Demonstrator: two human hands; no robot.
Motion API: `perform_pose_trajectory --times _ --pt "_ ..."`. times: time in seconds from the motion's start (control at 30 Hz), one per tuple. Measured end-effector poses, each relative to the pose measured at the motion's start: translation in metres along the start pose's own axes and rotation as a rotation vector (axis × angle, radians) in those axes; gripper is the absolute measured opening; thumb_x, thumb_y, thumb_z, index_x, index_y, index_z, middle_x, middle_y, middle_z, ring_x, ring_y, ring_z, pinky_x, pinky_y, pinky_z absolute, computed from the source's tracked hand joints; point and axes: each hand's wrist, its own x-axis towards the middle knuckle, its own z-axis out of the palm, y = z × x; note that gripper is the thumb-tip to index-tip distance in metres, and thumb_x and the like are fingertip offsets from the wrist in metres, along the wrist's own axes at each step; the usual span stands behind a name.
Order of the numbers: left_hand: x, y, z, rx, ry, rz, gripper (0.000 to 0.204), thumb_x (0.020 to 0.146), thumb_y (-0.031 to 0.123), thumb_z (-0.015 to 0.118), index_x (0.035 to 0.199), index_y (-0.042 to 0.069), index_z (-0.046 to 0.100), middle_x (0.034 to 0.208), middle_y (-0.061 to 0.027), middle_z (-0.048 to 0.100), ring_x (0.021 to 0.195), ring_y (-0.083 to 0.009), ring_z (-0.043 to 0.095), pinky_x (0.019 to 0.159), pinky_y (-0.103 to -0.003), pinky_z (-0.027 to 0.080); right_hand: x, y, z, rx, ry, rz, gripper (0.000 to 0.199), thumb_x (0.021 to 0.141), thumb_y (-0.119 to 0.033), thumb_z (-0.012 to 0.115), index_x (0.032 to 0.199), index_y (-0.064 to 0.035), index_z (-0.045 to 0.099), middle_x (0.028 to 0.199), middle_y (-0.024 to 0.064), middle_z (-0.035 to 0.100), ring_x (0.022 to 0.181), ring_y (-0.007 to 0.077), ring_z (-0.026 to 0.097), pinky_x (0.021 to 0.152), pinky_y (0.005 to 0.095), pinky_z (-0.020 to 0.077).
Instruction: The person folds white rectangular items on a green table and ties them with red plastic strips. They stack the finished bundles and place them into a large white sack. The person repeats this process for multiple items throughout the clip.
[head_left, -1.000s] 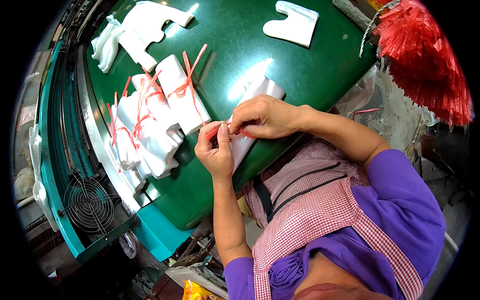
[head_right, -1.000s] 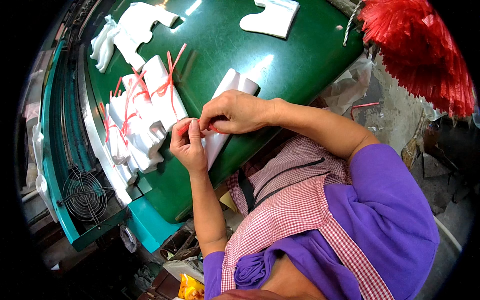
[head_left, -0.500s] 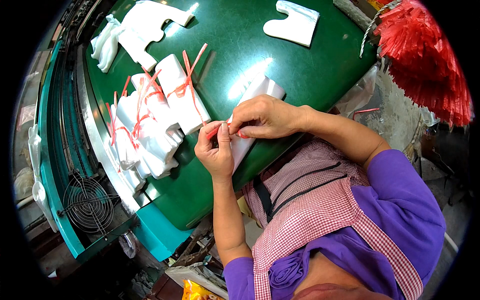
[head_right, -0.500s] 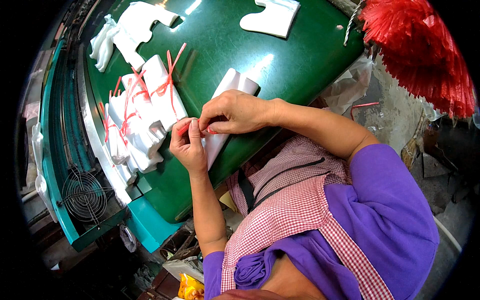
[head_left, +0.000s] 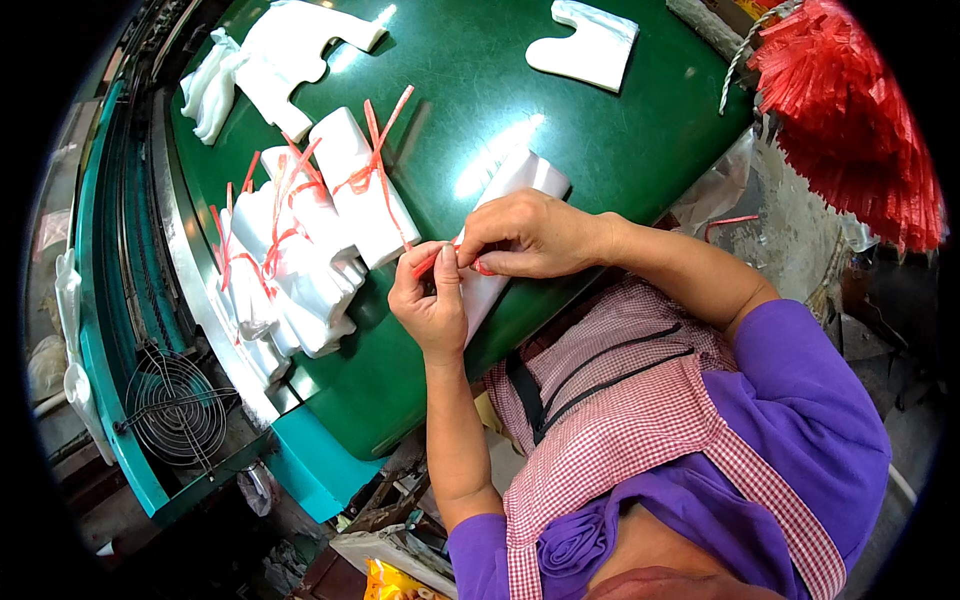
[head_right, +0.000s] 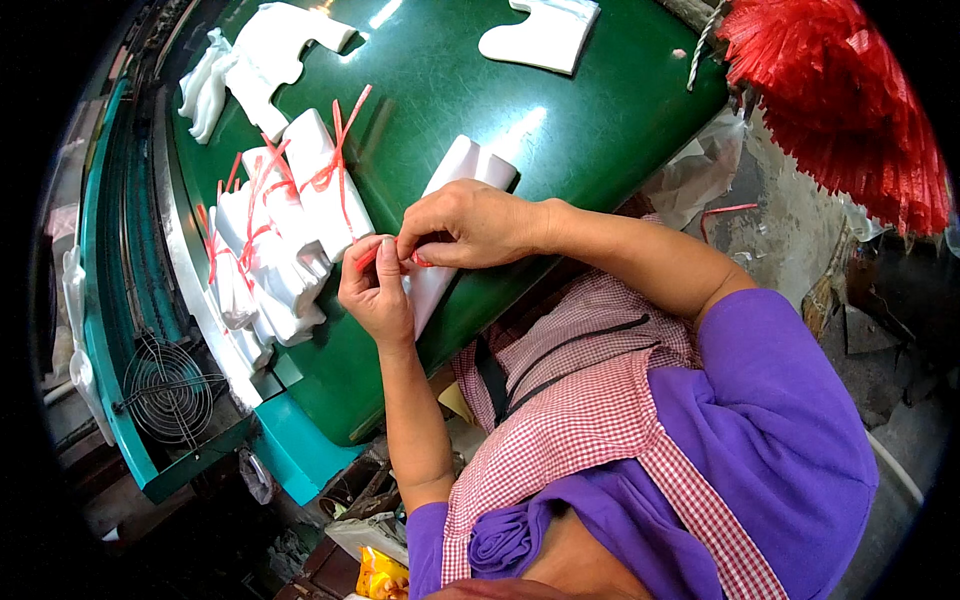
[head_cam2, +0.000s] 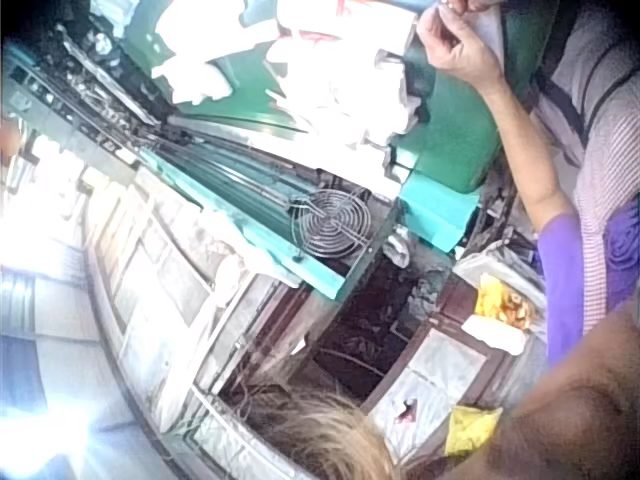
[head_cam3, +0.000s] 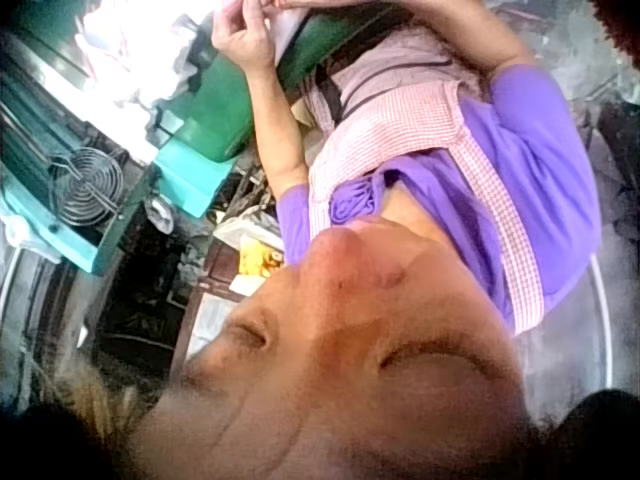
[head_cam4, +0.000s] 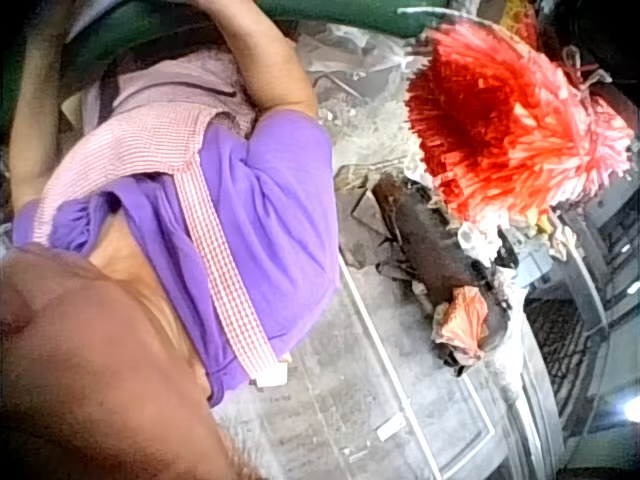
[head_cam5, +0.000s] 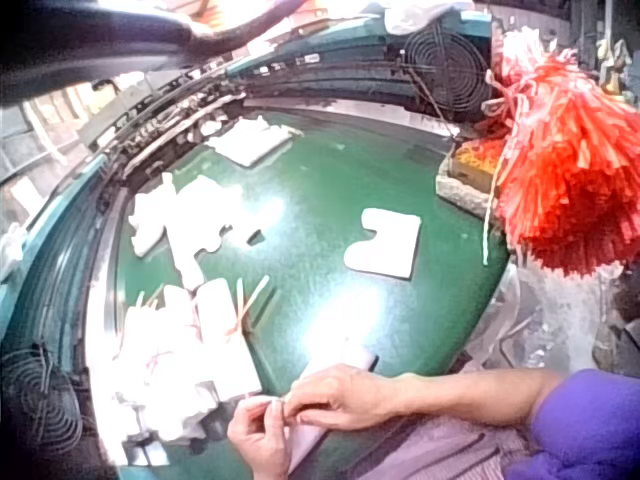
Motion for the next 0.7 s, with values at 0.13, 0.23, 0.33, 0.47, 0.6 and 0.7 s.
perform_pose_trajectory --times 0.13,0.23,0.33,0.47,0.6,0.7 --pt "-0.0002 0.0022 0.0016 -0.023 0.023 -0.040 0.009 0.090 0.009 0.063 0.091 0.000 0.062 0.077 -0.0021 0.063 0.065 -0.0061 0.055 0.058 -0.020 0.044 -0.0004 0.0004 0.0001 -0.007 0.006 -0.011 0.016 0.077 0.001 0.064 0.092 -0.0015 0.065 0.077 0.0069 0.061 0.068 0.0194 0.057 0.058 0.0303 0.0446" --pt "0.0007 0.0061 0.0028 -0.031 0.028 -0.054 0.009 0.089 0.010 0.064 0.090 0.001 0.062 0.075 -0.0010 0.063 0.065 -0.0053 0.055 0.059 -0.019 0.043 -0.0005 0.0006 -0.0002 -0.002 0.012 -0.013 0.015 0.077 0.001 0.064 0.092 -0.0015 0.065 0.077 0.0071 0.062 0.068 0.0194 0.057 0.059 0.0303 0.0448" --pt "0.0003 0.0058 0.0022 -0.037 0.026 -0.051 0.009 0.089 0.010 0.064 0.090 0.001 0.062 0.074 -0.0007 0.063 0.064 -0.0048 0.054 0.058 -0.019 0.042 -0.0006 0.0010 0.0017 -0.003 0.016 -0.011 0.015 0.077 0.001 0.064 0.091 -0.0015 0.065 0.077 0.0072 0.062 0.068 0.0199 0.057 0.059 0.0306 0.0452" --pt "0.0001 0.0060 0.0025 -0.037 0.023 -0.049 0.009 0.089 0.010 0.064 0.090 0.001 0.062 0.074 -0.0004 0.062 0.064 -0.0045 0.054 0.057 -0.018 0.042 -0.0011 0.0018 0.0020 0.000 0.017 -0.011 0.015 0.077 0.001 0.064 0.091 -0.0016 0.065 0.078 0.0074 0.062 0.069 0.0209 0.058 0.060 0.0315 0.0459" --pt "-0.0002 0.0055 0.0025 -0.027 0.030 -0.045 0.009 0.089 0.009 0.064 0.090 0.001 0.062 0.074 -0.0005 0.063 0.064 -0.0046 0.054 0.058 -0.018 0.042 -0.0011 0.0020 0.0022 -0.010 0.020 -0.017 0.015 0.077 0.001 0.065 0.091 -0.0018 0.064 0.079 0.0076 0.063 0.070 0.0213 0.058 0.061 0.0322 0.0464" --pt "0.0000 0.0050 0.0028 -0.035 0.031 -0.041 0.009 0.089 0.009 0.064 0.090 0.001 0.062 0.075 -0.0006 0.063 0.065 -0.0047 0.054 0.058 -0.018 0.042 -0.0014 0.0023 0.0023 -0.006 0.015 -0.010 0.015 0.077 0.001 0.065 0.091 -0.0020 0.064 0.079 0.0076 0.063 0.070 0.0214 0.058 0.061 0.0323 0.0464"
